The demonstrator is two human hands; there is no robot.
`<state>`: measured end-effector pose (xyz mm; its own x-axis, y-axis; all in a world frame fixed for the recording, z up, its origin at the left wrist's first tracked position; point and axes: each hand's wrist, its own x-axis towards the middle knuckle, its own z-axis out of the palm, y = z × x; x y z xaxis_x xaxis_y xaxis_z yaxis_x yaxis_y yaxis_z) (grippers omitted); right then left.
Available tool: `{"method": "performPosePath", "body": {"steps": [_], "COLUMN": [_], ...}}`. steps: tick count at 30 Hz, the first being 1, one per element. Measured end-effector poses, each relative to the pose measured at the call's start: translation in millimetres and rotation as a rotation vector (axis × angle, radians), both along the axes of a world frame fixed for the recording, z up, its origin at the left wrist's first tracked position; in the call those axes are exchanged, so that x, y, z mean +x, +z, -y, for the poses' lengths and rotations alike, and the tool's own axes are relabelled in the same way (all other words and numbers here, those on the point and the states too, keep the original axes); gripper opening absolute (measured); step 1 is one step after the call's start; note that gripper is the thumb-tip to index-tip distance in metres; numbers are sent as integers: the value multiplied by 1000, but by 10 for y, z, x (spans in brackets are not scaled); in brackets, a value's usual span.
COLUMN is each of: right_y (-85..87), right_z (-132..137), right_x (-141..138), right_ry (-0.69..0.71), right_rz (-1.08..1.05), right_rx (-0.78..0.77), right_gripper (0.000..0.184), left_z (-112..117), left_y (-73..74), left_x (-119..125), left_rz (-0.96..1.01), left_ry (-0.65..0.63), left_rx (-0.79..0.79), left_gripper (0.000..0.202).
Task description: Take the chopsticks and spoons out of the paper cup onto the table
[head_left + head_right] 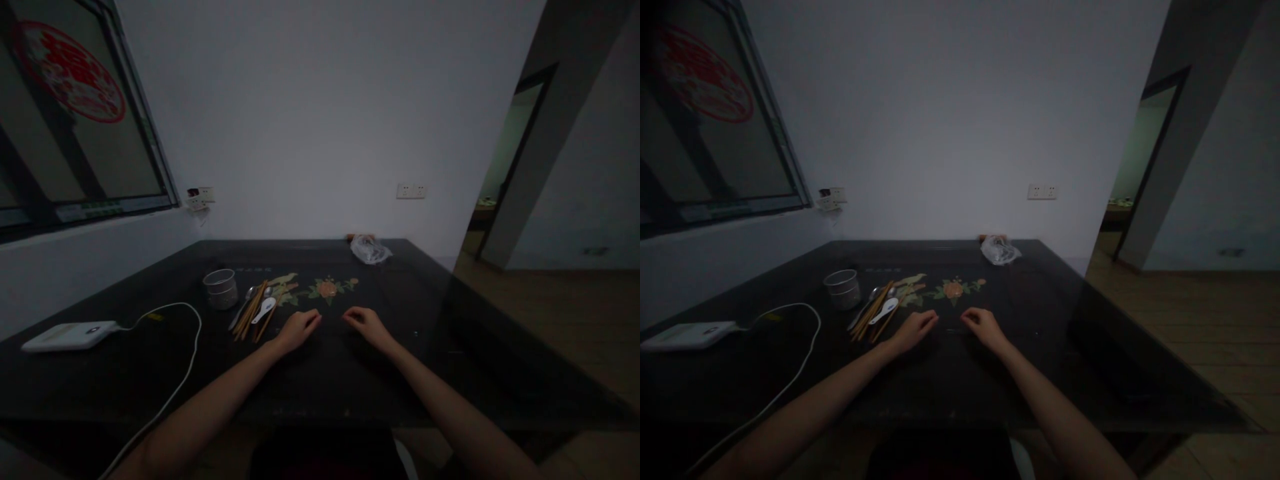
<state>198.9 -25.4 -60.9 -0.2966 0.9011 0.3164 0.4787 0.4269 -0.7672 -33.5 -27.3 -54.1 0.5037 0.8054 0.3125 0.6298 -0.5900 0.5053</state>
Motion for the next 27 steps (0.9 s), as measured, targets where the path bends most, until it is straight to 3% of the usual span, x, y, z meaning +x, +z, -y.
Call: {"method": "performPosePath", "body": {"steps": [10,16,27], "right_y": [-38,5,43], "right_z": [-9,27,41], "right_x": [2,-1,2], "right_ry": [28,46,56], "right_rz": [74,112,147], "right_rx": [-28,-6,-9], "right_gripper": [24,24,22], "left_z": [-35,-71,-54], "left_y": [4,-16,29], "left_x": [12,-39,-40], "left_rz": [-141,-44,-57], "left_ry": [-81,-135,-127], "left_rx": [-10,-20,-34], "left_gripper": [36,19,26]}}
